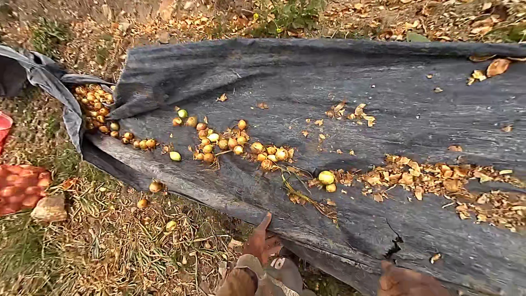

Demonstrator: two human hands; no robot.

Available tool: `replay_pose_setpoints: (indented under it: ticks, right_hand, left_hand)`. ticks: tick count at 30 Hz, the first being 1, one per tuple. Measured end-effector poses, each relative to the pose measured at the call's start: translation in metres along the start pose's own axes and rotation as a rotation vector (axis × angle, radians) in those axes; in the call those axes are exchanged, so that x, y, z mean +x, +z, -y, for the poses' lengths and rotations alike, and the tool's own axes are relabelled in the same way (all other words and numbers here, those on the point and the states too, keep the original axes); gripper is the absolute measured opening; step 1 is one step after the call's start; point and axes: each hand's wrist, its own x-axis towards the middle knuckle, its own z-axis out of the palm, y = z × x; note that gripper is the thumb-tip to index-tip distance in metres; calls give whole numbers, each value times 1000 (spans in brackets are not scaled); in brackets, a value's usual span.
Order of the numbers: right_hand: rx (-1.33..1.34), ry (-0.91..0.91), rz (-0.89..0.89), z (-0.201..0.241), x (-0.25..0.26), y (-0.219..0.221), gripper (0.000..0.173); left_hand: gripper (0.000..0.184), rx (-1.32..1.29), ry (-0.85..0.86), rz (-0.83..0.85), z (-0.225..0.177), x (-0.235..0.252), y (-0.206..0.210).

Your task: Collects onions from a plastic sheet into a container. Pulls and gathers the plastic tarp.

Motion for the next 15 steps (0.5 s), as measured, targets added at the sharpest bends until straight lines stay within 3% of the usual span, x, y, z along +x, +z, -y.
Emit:
replay_pose_setpoints:
  ticks: [2,3,5,8,12,15]
  right_hand:
    - [156,-237,-203,33,47,6,36]
    - [178,-311,-277,49,83,8,38]
    - [112,-313,-371,77,154,4,60]
    - [178,-224,-347,111,231,28,73]
    - [388,-125,-368,164,253,116,85]
    - [564,-68,-240,177,255,155,90]
  left_hand:
    - [91,-4,-7,-47,7,22,11]
    - [96,1,3,-55,11,30,13]
    - [98,-30,20,-27,23,38,12]
    - [85,-171,74,4,44,40,-12]
    - [91,-341,26,-188,57,56,-66]
    - [89,-324,13,-167,39,70,-78]
